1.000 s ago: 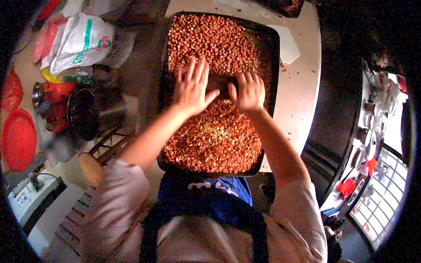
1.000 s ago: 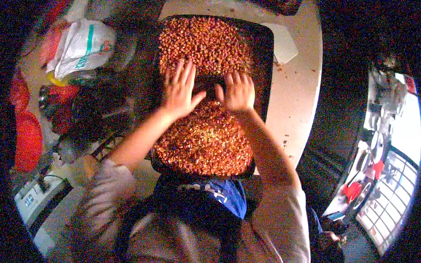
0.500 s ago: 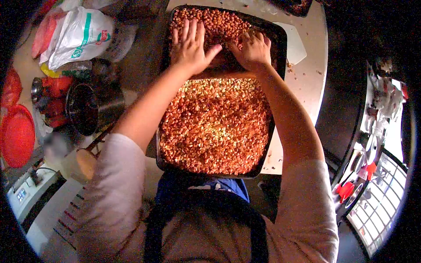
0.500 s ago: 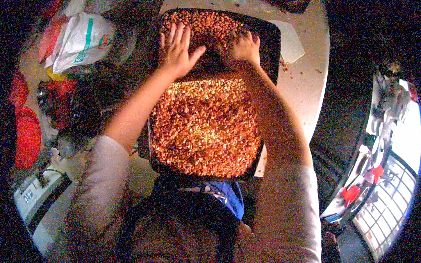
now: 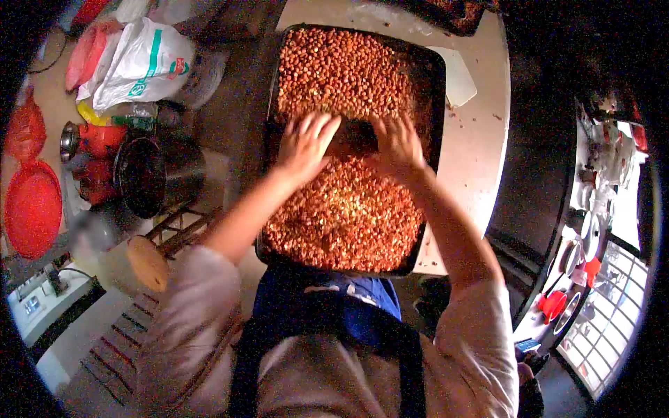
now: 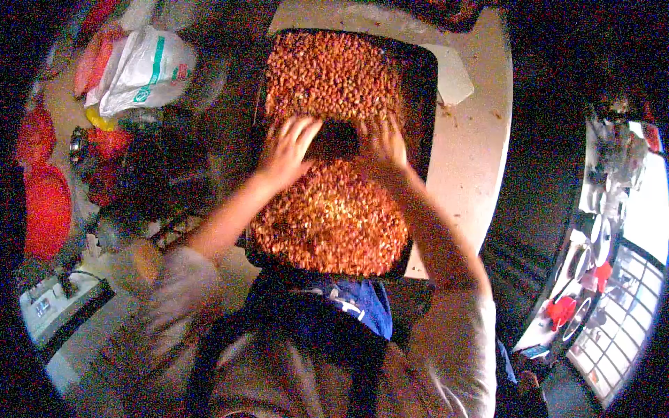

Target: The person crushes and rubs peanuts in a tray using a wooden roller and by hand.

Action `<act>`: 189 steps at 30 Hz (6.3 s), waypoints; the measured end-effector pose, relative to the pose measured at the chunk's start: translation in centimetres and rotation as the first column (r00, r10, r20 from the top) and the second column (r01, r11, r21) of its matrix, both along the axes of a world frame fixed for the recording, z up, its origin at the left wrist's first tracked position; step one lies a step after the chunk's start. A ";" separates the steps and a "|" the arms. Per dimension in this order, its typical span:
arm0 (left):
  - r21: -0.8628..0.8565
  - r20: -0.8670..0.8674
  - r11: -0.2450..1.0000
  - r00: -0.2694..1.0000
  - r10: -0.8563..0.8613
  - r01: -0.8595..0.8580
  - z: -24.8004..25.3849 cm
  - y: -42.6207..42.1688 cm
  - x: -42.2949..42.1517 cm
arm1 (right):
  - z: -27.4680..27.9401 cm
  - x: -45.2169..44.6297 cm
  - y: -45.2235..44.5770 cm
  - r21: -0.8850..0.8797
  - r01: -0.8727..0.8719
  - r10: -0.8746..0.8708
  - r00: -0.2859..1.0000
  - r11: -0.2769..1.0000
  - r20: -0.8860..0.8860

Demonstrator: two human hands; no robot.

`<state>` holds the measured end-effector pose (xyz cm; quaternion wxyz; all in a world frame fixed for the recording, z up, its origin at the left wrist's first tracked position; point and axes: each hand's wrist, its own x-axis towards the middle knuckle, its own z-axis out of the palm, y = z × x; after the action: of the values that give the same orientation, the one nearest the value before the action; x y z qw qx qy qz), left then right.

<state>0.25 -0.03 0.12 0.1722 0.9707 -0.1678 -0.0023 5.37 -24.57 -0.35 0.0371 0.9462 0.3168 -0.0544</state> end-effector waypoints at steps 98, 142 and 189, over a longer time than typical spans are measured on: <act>-0.002 0.361 0.959 0.894 0.266 -0.284 -2.6 4.8 11.1 | -1.6 11.8 8.1 0.477 0.045 -0.239 0.904 0.878 0.354; 0.062 -0.211 0.998 0.977 0.012 0.001 -1.0 -3.1 6.7 | -6.2 18.2 -6.5 0.802 0.472 -0.490 0.831 0.367 -0.265; 0.109 0.159 0.974 0.971 0.179 -0.198 -2.6 -0.2 7.8 | -2.2 7.6 3.0 0.248 0.107 -0.174 0.948 0.963 0.267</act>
<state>8.06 -0.24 -2.44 0.0979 0.9885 -0.0866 0.0760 13.01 -21.61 -2.57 -0.0314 0.9622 0.2436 0.1178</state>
